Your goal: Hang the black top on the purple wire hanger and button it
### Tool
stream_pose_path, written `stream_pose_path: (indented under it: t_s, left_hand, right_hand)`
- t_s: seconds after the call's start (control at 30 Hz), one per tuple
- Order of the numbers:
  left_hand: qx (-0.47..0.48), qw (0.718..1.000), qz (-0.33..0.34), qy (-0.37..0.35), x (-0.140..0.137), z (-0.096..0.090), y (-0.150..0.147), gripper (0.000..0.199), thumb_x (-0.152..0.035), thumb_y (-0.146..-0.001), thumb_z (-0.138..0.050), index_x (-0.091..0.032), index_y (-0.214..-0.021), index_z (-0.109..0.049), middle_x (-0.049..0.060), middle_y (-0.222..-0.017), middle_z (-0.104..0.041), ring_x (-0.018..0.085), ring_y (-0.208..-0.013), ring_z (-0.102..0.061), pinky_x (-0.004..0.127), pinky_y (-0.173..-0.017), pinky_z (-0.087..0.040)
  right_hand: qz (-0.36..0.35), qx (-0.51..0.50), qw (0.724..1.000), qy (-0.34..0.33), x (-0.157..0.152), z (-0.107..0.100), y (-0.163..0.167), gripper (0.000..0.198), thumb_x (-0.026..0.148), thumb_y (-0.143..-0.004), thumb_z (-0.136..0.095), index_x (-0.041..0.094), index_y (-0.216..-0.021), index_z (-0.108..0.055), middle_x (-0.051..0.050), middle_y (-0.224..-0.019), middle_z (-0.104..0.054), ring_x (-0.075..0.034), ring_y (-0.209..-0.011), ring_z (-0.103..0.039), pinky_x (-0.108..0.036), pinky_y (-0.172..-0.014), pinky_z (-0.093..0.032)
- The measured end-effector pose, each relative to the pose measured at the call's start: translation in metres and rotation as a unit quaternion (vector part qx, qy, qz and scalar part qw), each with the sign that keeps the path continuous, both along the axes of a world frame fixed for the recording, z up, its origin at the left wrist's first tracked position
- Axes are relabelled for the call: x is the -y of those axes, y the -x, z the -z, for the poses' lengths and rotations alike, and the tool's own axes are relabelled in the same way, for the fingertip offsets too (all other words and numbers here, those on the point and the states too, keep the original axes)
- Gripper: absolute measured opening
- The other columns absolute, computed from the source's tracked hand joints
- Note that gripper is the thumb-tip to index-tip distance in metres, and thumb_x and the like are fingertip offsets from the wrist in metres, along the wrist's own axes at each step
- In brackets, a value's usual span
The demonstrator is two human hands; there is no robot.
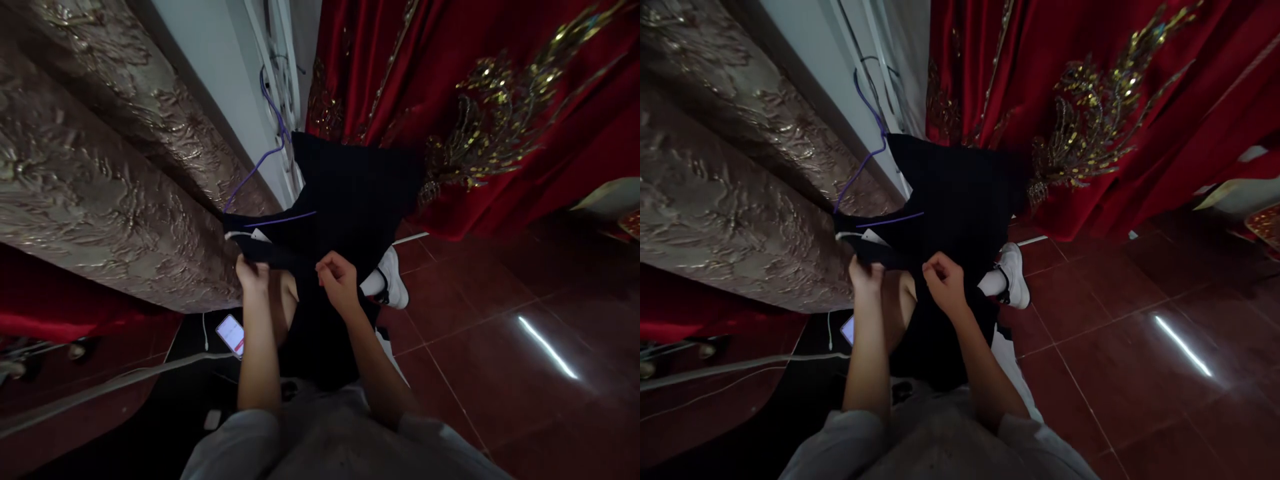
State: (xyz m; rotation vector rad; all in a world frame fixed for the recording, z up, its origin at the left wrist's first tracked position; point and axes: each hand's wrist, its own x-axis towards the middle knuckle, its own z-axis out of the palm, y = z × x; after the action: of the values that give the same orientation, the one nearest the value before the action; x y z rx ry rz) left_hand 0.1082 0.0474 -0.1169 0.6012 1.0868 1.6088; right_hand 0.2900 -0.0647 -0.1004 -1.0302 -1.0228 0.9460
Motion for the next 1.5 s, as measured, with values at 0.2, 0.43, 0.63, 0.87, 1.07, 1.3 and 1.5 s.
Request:
stream_pose_path:
  t_s: [0.2,0.43,0.63,0.87,1.07,1.3,1.5]
  left_hand:
    - [0.064,0.995,-0.064,-0.039,0.059,0.020,-0.071,0.023,-0.036,-0.077,-0.079,-0.021,-0.086,-0.066,0.001,-0.083,-0.068,0.014,-0.073,-0.065,0.022,-0.070,-0.055]
    - [-0.065,0.987,-0.049,-0.142,0.089,-0.022,-0.107,0.033,-0.046,-0.090,-0.076,-0.018,-0.078,-0.062,-0.001,-0.073,-0.056,0.013,-0.066,-0.054,0.020,-0.060,-0.046]
    - [-0.247,0.931,-0.016,-0.268,0.104,-0.048,-0.111,0.018,-0.037,-0.102,-0.067,-0.022,-0.097,-0.075,0.004,-0.094,-0.068,0.019,-0.092,-0.064,0.030,-0.086,-0.052]
    - [-0.365,0.864,0.087,-0.335,0.114,-0.083,-0.095,0.013,-0.032,-0.098,-0.071,-0.024,-0.098,-0.081,0.008,-0.102,-0.068,0.024,-0.100,-0.066,0.037,-0.092,-0.055]
    - [-0.164,0.928,0.266,-0.204,0.105,-0.092,-0.054,0.048,-0.061,-0.086,-0.079,-0.017,-0.105,-0.072,0.011,-0.099,-0.067,0.031,-0.103,-0.066,0.041,-0.099,-0.055]
    - [-0.241,0.885,0.387,-0.095,0.094,-0.074,-0.008,0.016,-0.017,-0.076,-0.088,-0.020,-0.076,-0.072,0.005,-0.077,-0.068,0.031,-0.097,-0.072,0.041,-0.108,-0.053]
    - [-0.373,0.869,0.321,-0.044,0.061,-0.056,0.060,0.024,-0.004,-0.070,-0.087,-0.020,-0.065,-0.070,0.000,-0.063,-0.065,0.022,-0.070,-0.069,0.030,-0.086,-0.058]
  right_hand:
    - [0.041,-0.015,0.999,-0.010,0.004,-0.005,-0.058,0.014,0.025,-0.082,-0.059,0.020,-0.069,-0.057,0.005,-0.054,-0.049,-0.010,-0.051,-0.046,-0.023,-0.053,-0.035]
    - [-0.040,0.039,0.998,0.019,0.004,0.004,-0.089,0.018,0.026,-0.088,-0.060,0.020,-0.071,-0.056,0.003,-0.062,-0.049,-0.012,-0.058,-0.046,-0.024,-0.057,-0.037]
    - [-0.053,0.129,0.985,-0.100,0.015,0.011,-0.089,0.042,0.048,-0.095,-0.065,0.024,-0.129,-0.059,-0.009,-0.128,-0.061,-0.025,-0.121,-0.058,-0.042,-0.106,-0.048]
    - [-0.145,0.218,0.958,-0.116,0.023,-0.005,-0.052,0.048,0.035,-0.093,-0.072,0.027,-0.139,-0.057,-0.011,-0.128,-0.065,-0.029,-0.121,-0.062,-0.050,-0.103,-0.054]
    - [-0.209,0.257,0.926,-0.181,0.006,-0.052,-0.059,0.017,0.034,-0.101,-0.061,0.027,-0.090,-0.072,-0.004,-0.091,-0.070,-0.025,-0.093,-0.064,-0.044,-0.087,-0.057]
    - [-0.128,0.043,0.988,-0.078,-0.040,-0.093,-0.077,0.036,0.055,-0.092,-0.067,0.019,-0.092,-0.071,-0.003,-0.085,-0.068,-0.021,-0.088,-0.071,-0.035,-0.076,-0.062]
    - [-0.193,0.028,0.980,-0.030,-0.089,-0.110,-0.092,0.031,0.047,-0.084,-0.077,0.019,-0.091,-0.067,-0.002,-0.080,-0.067,-0.020,-0.077,-0.071,-0.038,-0.073,-0.063]
